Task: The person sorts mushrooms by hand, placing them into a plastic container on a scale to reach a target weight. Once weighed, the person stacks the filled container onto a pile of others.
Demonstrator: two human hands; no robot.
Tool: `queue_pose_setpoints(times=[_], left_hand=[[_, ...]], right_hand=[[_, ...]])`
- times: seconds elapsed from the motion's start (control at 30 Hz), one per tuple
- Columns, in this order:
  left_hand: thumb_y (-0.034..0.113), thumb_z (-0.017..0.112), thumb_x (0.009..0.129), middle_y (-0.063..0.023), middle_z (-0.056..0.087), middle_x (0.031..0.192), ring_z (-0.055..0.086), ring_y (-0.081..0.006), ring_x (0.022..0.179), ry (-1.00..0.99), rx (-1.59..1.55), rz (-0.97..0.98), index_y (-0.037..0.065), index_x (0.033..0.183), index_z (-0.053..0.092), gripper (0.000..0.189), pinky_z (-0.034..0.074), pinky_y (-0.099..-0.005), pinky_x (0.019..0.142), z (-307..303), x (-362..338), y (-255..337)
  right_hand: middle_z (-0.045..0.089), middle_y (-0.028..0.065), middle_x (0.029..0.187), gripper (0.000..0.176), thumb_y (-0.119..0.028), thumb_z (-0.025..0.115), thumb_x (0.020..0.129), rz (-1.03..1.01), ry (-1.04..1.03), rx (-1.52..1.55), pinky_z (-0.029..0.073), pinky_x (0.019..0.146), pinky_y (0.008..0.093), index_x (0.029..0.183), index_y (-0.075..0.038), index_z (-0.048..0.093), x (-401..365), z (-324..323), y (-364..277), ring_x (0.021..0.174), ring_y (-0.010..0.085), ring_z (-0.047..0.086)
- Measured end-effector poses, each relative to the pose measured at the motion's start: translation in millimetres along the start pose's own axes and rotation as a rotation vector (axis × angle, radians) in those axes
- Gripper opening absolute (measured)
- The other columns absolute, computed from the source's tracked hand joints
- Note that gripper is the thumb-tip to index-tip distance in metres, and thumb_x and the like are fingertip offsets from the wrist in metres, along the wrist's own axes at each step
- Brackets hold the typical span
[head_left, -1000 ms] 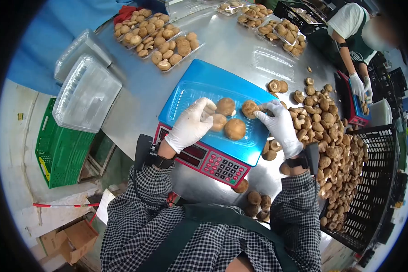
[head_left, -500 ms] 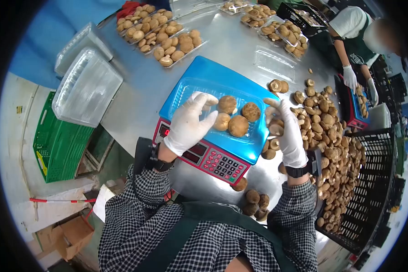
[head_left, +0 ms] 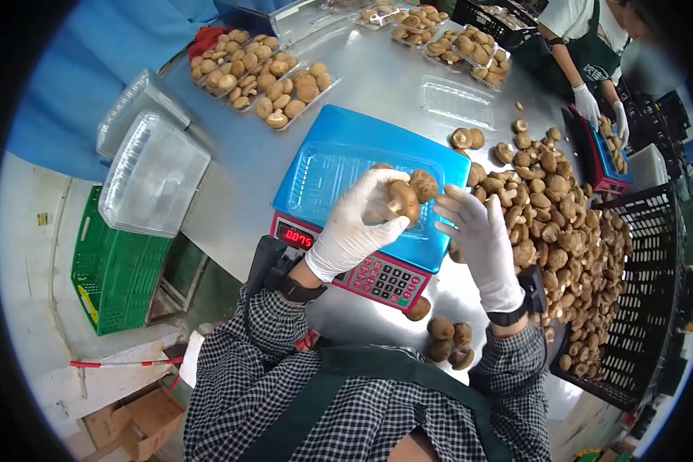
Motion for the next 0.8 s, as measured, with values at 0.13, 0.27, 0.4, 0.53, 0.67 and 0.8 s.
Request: queue_pose_setpoints(times=[0.13, 0.27, 0.4, 0.53, 0.67, 0.8], left_hand=[[-0.001, 0.066, 0.081, -0.0077, 0.054, 0.118, 0.057, -0.0187, 0.111, 0.036, 0.075, 0.112, 0.006, 0.124, 0.046, 0.048, 0.047, -0.0320, 0.094, 5.4, -1.9, -7.6], [0.002, 0.071, 0.079, -0.0115, 0.054, 0.121, 0.056, -0.0214, 0.113, -0.032, 0.322, 0.251, 0.006, 0.119, 0.046, 0.048, 0.048, -0.0331, 0.093, 16.4, 1.1, -6.0], [0.004, 0.074, 0.078, -0.0118, 0.054, 0.124, 0.057, -0.0240, 0.113, -0.020, 0.473, 0.394, 0.006, 0.123, 0.046, 0.054, 0.048, -0.0336, 0.093, 11.6, -1.4, -4.7], [0.005, 0.072, 0.080, -0.0112, 0.054, 0.127, 0.055, -0.0205, 0.115, -0.119, 0.281, 0.094, 0.005, 0.128, 0.047, 0.055, 0.045, -0.0334, 0.096, 4.7, -6.5, -1.1], [0.013, 0.070, 0.084, -0.0086, 0.059, 0.116, 0.056, -0.0169, 0.109, -0.041, 0.146, -0.030, 0.005, 0.123, 0.053, 0.044, 0.045, -0.0314, 0.094, -1.9, -6.4, -5.9], [0.013, 0.070, 0.084, -0.0070, 0.062, 0.109, 0.059, -0.0169, 0.098, 0.234, 0.321, -0.041, 0.004, 0.122, 0.053, 0.042, 0.047, -0.0306, 0.089, -44.6, -2.9, -8.5]], right_hand=[[0.060, 0.0091, 0.114, 0.058, -0.047, 0.044, 0.099, -0.102, -0.055, -0.298, 0.044, 0.091, 0.0289, 0.134, -0.001, 0.047, -14.4, 5.0, 1.4, 0.106, 0.0160, 0.056], [0.061, 0.0067, 0.112, 0.047, -0.022, 0.063, 0.093, 0.014, -0.050, -0.334, 0.046, 0.086, 0.0285, 0.134, -0.003, 0.049, -17.1, 26.3, -0.9, 0.102, 0.0110, 0.055], [0.061, 0.0051, 0.115, 0.051, -0.013, 0.072, 0.084, -0.214, 0.030, -0.476, 0.045, 0.088, 0.0281, 0.130, -0.005, 0.053, -10.7, 19.4, 11.0, 0.101, 0.0123, 0.055], [0.060, 0.0065, 0.113, 0.051, -0.012, 0.072, 0.081, -0.336, -0.019, -0.630, 0.046, 0.087, 0.0287, 0.129, -0.007, 0.054, -7.9, 15.4, 18.8, 0.098, 0.0150, 0.056], [0.059, 0.0085, 0.108, 0.049, -0.012, 0.068, 0.085, -0.346, -0.048, -0.683, 0.049, 0.083, 0.0300, 0.131, -0.009, 0.052, -15.3, 11.7, 21.0, 0.093, 0.0170, 0.057], [0.062, 0.0064, 0.105, 0.030, -0.010, 0.060, 0.091, -0.404, 0.202, -0.698, 0.048, 0.082, 0.0265, 0.120, -0.004, 0.060, -33.0, -51.0, 23.5, 0.090, 0.0123, 0.059]])
Point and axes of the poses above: each hand's wrist, its own x-axis towards the middle knuckle, its own z-axis out of the palm, y = z × x, the point moved 1 cm from there along x, towards the middle knuckle
